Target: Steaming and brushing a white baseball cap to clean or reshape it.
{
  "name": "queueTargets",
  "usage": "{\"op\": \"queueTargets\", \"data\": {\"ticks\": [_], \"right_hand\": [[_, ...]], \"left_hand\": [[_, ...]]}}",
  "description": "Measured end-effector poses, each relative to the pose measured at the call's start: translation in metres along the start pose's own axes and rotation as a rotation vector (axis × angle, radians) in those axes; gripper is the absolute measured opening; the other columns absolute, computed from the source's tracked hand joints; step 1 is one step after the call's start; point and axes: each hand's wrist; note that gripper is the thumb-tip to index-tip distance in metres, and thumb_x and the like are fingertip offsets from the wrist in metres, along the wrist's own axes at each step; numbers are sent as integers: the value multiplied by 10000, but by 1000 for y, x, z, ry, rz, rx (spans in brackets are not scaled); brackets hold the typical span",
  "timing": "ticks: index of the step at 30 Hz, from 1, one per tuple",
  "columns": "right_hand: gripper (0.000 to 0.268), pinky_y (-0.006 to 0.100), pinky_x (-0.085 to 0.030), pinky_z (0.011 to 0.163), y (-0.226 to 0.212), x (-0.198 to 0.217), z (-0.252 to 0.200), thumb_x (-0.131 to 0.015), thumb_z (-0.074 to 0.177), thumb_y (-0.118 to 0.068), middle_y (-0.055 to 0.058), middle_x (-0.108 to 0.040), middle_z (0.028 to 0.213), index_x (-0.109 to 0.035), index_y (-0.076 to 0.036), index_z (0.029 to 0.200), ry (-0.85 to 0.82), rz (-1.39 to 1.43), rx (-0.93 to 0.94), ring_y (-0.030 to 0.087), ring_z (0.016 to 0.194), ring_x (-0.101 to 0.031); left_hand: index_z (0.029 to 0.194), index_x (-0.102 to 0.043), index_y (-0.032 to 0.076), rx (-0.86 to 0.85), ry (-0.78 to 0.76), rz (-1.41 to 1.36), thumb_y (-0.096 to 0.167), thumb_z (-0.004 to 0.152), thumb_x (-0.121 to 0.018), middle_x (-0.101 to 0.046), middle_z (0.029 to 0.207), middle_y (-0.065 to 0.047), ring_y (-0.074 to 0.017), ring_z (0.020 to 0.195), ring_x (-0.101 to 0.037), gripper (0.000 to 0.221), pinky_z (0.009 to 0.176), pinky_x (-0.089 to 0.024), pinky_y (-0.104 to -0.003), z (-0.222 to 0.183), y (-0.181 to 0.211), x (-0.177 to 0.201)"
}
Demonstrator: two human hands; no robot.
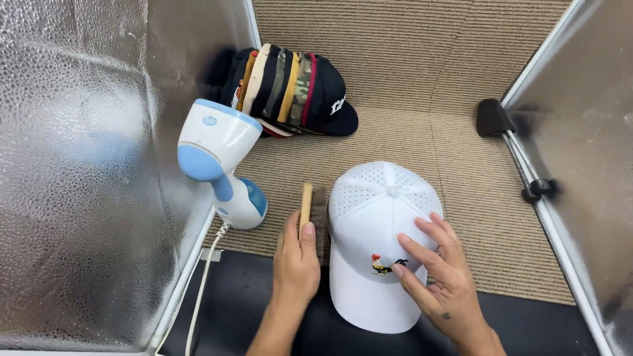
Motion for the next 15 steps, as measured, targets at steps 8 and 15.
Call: {"op": "queueTargets", "data": {"ticks": [8,15], "right_hand": [[454,642,-344,1280,1,0,2,-755,885,-199,132,-486,1511,-655,-160,1327,15,6,15,455,1521,-393],[448,590,-324,1293,4,-1,2,-772,865,-171,135,-516,1480,-662,-139,1299,27,-5,22,419,1502,-423]], "left_hand": [[1485,-474,184,-85,26,185,451,1011,-405,-613,1222,-166,-404,1013,-648,549,804,-528,-552,-23,28,1],[1457,-541,238,-702,250,189,323,1021,-598,-545,1015,-135,-336,789,-603,448,609,-538,-472,-22,55,-25]]}}
Point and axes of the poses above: each hand's wrist, its own z-axis towards the middle knuckle, its own x-axis out of the back of the hand, y = z × x
